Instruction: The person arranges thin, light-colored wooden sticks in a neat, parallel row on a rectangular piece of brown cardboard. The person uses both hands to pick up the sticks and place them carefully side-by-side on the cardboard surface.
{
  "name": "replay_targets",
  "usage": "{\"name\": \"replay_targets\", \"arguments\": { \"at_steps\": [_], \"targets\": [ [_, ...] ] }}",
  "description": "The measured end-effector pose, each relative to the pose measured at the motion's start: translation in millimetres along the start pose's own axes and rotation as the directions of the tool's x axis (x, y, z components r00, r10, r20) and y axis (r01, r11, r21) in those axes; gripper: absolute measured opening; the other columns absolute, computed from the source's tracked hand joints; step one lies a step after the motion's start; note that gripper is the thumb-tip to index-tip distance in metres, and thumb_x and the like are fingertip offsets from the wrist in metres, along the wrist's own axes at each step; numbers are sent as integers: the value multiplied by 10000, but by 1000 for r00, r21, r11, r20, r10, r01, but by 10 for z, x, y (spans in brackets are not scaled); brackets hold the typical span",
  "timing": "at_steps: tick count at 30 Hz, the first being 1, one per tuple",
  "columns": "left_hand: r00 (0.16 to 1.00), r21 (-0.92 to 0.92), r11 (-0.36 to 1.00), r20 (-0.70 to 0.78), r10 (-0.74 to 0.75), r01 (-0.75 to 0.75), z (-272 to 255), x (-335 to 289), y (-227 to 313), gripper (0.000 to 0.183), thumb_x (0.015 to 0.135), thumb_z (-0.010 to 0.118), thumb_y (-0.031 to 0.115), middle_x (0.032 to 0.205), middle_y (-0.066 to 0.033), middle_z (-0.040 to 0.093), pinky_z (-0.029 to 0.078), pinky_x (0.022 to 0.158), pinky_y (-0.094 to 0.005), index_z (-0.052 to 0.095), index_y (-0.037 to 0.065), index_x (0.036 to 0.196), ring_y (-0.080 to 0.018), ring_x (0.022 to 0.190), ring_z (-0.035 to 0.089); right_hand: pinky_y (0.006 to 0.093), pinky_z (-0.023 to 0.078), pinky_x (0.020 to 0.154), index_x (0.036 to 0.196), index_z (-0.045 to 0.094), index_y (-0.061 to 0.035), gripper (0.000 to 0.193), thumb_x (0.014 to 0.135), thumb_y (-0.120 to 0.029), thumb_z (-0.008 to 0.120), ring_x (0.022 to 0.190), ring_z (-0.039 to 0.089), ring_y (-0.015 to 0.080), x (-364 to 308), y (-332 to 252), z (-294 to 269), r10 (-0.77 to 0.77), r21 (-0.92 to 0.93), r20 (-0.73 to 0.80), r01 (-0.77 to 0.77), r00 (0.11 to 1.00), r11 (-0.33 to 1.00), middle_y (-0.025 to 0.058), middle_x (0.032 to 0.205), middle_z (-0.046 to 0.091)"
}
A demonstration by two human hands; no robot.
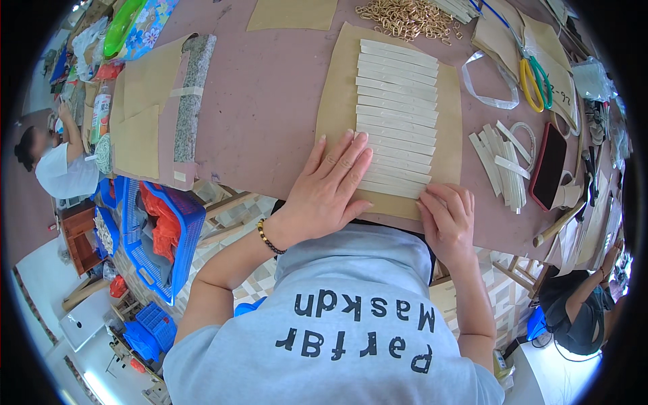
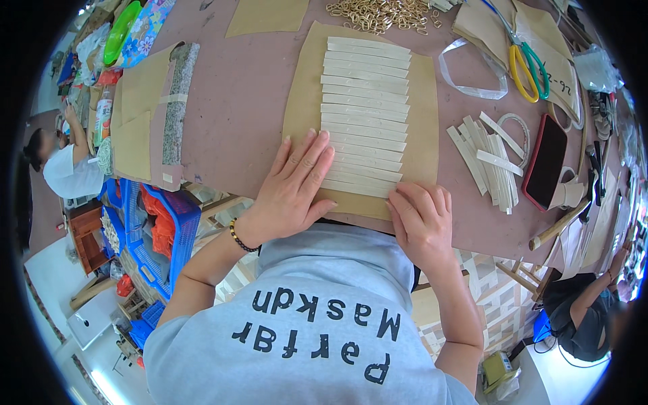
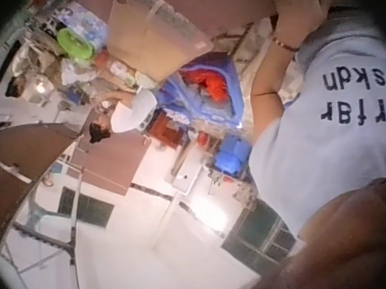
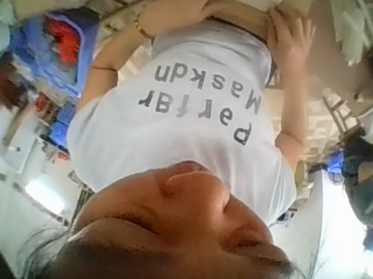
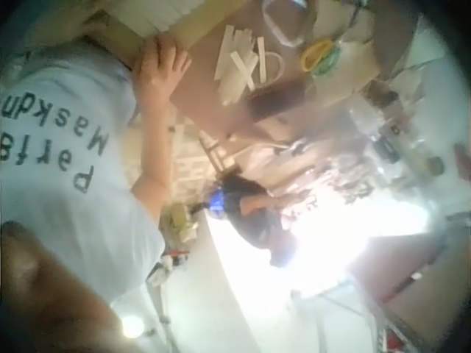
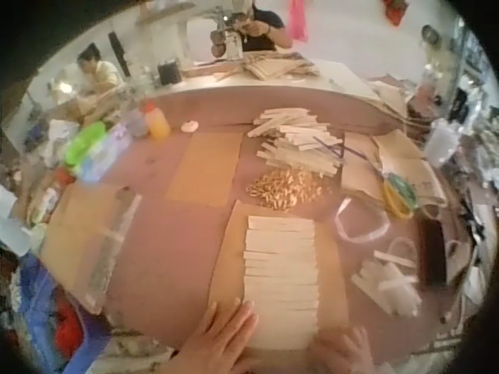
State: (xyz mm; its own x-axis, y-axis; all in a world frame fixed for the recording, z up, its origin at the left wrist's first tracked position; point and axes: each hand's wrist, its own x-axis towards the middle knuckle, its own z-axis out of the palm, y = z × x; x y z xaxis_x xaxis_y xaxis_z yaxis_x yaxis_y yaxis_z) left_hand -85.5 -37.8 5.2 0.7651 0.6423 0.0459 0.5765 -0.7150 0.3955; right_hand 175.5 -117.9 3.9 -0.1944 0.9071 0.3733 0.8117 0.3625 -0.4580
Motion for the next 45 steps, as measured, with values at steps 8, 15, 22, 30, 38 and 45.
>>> {"name": "replay_targets", "arguments": {
  "at_steps": [8,15,22,30,38,45],
  "targets": [
    [999,-124,992,-45,1,-7,111,-64,121,823,940,633,387,1640,-298,182,191,1213,-608,291,-40,1555,-480,1519,199,415,479,842,1000,721,-42,231,779,-23,788,973,620,294,-15,-10,-2,32,10,-7,-32,999,999,85,1093,667],
    [970,-673,739,-200,-135,-36,75,-188,163,705,1025,517,252,1668,-300,-35,105,1244,-527,186,-7,1590,-440,1562,3,447,454,1050,1299,569,-24,435,885,57,677,1207,565,322,-108,-90,32,323,346,-19,-297,946,890,190,1374,509],
    [931,-921,384,-191,-311,-61,197,-151,312,717,1074,333,491,1693,-187,-137,40,1254,-488,138,59,1611,-316,1578,-66,441,257,1243,1512,303,-57,576,982,84,479,1501,311,282,-101,-209,206,482,775,7,-309,876,551,175,1594,263],
    [943,-884,463,-199,-269,-54,278,-161,273,740,1069,351,516,1699,-190,-86,59,1255,-481,160,46,1608,-314,1580,-33,448,252,1246,1502,323,-58,566,974,93,462,1491,328,293,-67,-233,234,491,796,14,-307,871,521,170,1595,266],
    [943,-664,745,-287,-170,-68,213,-225,154,694,1056,437,373,1676,-282,43,128,1235,-540,217,-21,1584,-429,1563,46,510,377,1126,1223,631,-14,373,854,31,667,1242,551,379,67,414,-276,218,-159,-265,-266,939,951,158,1285,612],
    [989,-205,978,-149,3,-34,71,-124,162,651,989,556,371,1627,-273,264,102,1220,-623,424,0,1507,-458,1526,203,448,409,1064,1103,691,-31,233,871,-19,687,1121,608,303,41,838,-531,287,-343,-230,-354,930,870,89,1166,682]
  ]
}}
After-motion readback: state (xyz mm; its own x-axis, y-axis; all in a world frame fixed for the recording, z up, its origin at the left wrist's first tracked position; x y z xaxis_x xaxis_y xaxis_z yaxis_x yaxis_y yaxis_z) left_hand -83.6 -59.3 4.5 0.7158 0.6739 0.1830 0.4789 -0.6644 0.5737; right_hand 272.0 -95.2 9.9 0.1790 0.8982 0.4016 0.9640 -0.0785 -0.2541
